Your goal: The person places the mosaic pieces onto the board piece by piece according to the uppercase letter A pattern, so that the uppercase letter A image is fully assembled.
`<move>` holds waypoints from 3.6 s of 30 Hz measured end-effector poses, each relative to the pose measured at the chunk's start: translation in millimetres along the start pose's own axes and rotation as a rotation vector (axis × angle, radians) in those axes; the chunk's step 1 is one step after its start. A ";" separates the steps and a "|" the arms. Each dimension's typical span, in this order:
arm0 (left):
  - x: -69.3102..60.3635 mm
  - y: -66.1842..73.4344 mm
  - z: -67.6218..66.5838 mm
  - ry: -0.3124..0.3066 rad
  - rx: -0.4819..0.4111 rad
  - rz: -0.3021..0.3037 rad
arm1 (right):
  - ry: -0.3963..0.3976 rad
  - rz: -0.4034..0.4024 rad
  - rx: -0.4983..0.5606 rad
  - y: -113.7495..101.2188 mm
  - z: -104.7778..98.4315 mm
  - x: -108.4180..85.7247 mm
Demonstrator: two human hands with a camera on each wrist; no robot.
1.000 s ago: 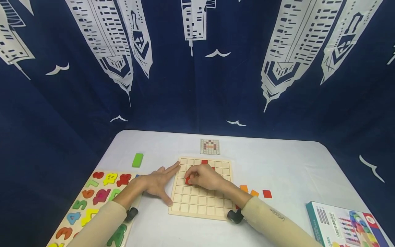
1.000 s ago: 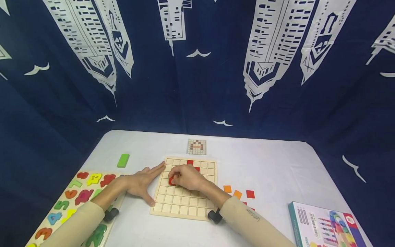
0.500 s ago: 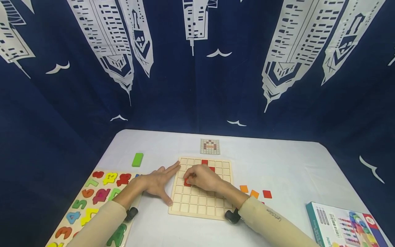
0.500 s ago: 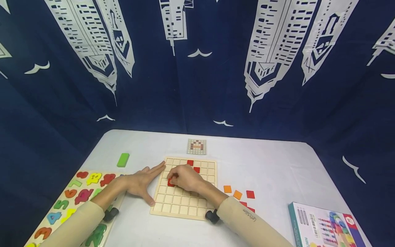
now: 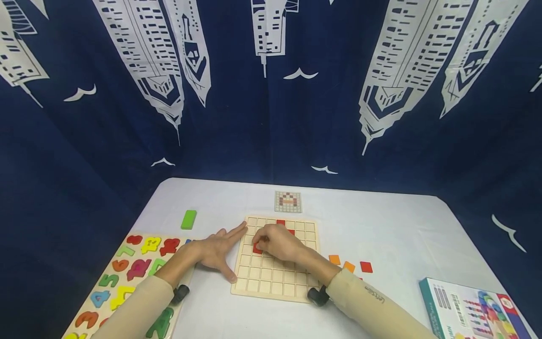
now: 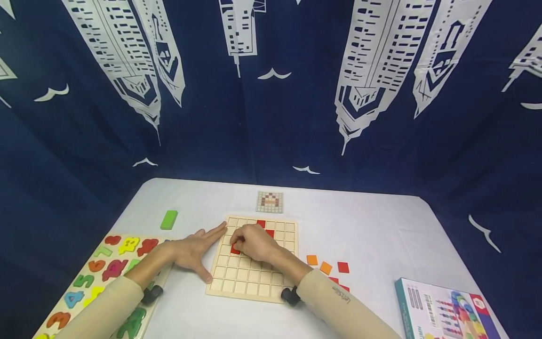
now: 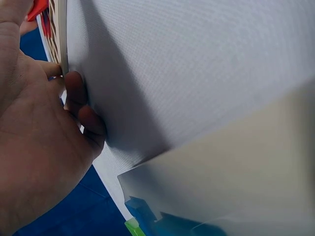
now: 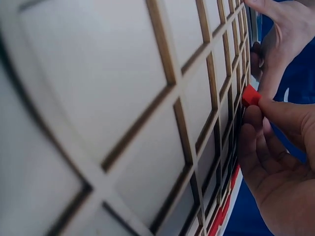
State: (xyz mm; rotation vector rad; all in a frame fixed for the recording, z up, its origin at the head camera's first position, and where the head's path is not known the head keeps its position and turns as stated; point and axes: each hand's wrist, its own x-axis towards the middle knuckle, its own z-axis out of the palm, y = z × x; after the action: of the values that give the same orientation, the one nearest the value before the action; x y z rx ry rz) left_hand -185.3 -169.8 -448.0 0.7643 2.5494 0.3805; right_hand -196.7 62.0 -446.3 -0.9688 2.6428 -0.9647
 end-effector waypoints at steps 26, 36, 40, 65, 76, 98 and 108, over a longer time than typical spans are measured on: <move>-1.1 1.2 -1.5 0.000 0.007 -0.001 | -0.032 0.003 -0.067 1.5 3.5 2.4; 0.3 0.6 0.5 -0.001 0.014 -0.001 | -0.038 0.014 -0.079 1.7 4.5 1.7; 0.5 -0.1 0.4 0.003 0.014 0.002 | -0.035 0.014 -0.083 1.9 4.3 2.3; 0.5 -0.8 0.2 0.001 0.021 0.004 | -0.050 0.003 -0.026 7.5 -11.6 -5.2; 3.7 0.8 2.9 0.009 0.014 0.006 | 0.001 0.040 -0.052 43.4 -46.0 -44.2; 0.9 0.0 0.6 0.005 -0.003 0.012 | -0.230 0.311 0.075 98.1 -117.7 -124.9; -0.4 1.3 -1.3 0.003 0.000 0.011 | -0.308 0.462 0.035 113.2 -131.9 -147.7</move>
State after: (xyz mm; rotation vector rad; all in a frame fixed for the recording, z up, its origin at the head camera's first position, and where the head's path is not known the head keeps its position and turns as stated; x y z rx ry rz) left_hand -185.1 -169.1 -446.3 0.7790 2.5492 0.3863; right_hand -188.1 288.9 -423.8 -0.4207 2.4146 -0.6868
